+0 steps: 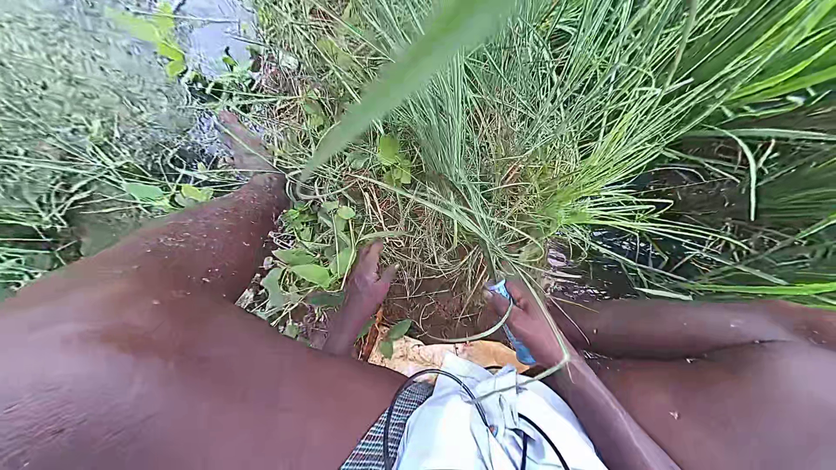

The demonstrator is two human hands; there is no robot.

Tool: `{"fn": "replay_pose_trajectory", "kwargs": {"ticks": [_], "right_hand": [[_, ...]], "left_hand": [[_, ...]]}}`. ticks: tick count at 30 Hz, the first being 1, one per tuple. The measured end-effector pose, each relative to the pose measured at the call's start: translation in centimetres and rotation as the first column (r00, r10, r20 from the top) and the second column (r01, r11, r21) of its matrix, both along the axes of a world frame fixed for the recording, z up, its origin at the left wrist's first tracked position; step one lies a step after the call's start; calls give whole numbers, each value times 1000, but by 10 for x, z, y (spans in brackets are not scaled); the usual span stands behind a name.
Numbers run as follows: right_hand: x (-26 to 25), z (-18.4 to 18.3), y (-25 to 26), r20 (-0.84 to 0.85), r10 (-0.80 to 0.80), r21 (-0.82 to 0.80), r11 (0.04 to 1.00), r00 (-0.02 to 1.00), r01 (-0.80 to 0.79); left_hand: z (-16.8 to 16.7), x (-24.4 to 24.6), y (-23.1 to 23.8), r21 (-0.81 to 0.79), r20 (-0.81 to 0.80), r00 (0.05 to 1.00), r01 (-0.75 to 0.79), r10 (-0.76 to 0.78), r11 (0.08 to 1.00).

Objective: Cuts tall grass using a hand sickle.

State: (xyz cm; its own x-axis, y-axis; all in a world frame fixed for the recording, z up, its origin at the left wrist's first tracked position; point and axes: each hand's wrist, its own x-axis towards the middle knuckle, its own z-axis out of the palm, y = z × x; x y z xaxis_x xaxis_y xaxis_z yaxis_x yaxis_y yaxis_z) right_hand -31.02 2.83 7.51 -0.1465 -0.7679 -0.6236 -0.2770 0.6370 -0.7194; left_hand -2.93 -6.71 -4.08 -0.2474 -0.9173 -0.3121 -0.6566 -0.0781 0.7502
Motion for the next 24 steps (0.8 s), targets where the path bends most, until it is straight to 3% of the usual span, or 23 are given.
{"fn": "replay_pose_trajectory", "kwargs": {"ticks": [6,11,16,24], "right_hand": [[1,33,16,215,-8,17,1000,977,4],[-16,49,33,270,39,85,994,962,-64],[-11,35,39,291,75,133,984,954,-117],[13,13,20,266,115,132,979,957,-154]], "left_hand": [[-1,-25,-38,-5,222,973,65,-62,998],[-5,-35,-58,12,366,924,119,-115,993],[-8,-32,-58,63,348,924,145,-158,987],[-19,-26,-37,-59,302,950,105,-82,993]]}}
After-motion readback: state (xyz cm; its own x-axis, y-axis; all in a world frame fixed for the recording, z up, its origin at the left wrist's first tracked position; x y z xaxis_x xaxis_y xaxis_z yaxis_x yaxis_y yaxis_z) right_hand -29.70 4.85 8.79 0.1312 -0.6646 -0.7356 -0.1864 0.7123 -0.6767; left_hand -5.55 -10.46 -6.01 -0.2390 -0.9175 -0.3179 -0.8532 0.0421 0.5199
